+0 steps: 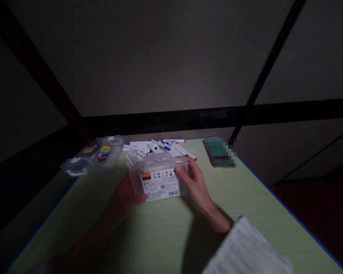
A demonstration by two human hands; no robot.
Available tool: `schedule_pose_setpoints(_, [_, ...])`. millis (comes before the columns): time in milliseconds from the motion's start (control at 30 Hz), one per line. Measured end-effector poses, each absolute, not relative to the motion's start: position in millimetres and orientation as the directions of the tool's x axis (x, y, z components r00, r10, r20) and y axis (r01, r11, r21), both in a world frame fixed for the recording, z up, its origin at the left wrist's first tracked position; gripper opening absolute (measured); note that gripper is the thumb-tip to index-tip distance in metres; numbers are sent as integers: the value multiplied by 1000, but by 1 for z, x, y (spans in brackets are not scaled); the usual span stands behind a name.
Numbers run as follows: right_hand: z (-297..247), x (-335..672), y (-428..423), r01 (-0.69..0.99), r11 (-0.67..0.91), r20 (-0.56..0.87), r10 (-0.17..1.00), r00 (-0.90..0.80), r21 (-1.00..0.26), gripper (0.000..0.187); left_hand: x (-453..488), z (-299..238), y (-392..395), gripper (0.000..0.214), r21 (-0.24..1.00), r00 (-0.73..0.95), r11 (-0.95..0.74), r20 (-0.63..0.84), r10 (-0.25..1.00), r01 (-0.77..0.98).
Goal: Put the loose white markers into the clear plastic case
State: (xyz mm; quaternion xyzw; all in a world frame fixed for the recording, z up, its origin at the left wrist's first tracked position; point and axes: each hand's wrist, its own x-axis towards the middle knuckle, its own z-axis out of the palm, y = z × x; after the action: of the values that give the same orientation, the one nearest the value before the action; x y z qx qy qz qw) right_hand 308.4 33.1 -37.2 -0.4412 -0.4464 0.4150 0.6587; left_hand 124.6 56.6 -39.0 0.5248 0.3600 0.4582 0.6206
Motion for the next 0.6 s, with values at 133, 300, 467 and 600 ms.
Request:
schedule_pose_setpoints(133, [-37, 308, 31, -191, 216, 165, 954, 250, -958, 40, 125, -42, 54, 60, 978, 335, 15, 57, 941, -209])
schedule_pose_setpoints(300, [-41, 302, 28, -200, 192, 158, 972, 173, -961, 30, 128, -37, 50, 41, 973, 153, 11, 25, 988, -230])
schedule_pose_setpoints(467, [-47, 295, 27, -253, 135, 95, 982, 163, -958, 21, 129, -44, 53, 32, 981, 91, -9, 28, 995, -193])
schedule_pose_setpoints(600, [-47, 292, 27, -263, 105, 65, 986, 155, -959, 23, 129, -48, 55, 26, 985, 79, 4, 9, 997, -172])
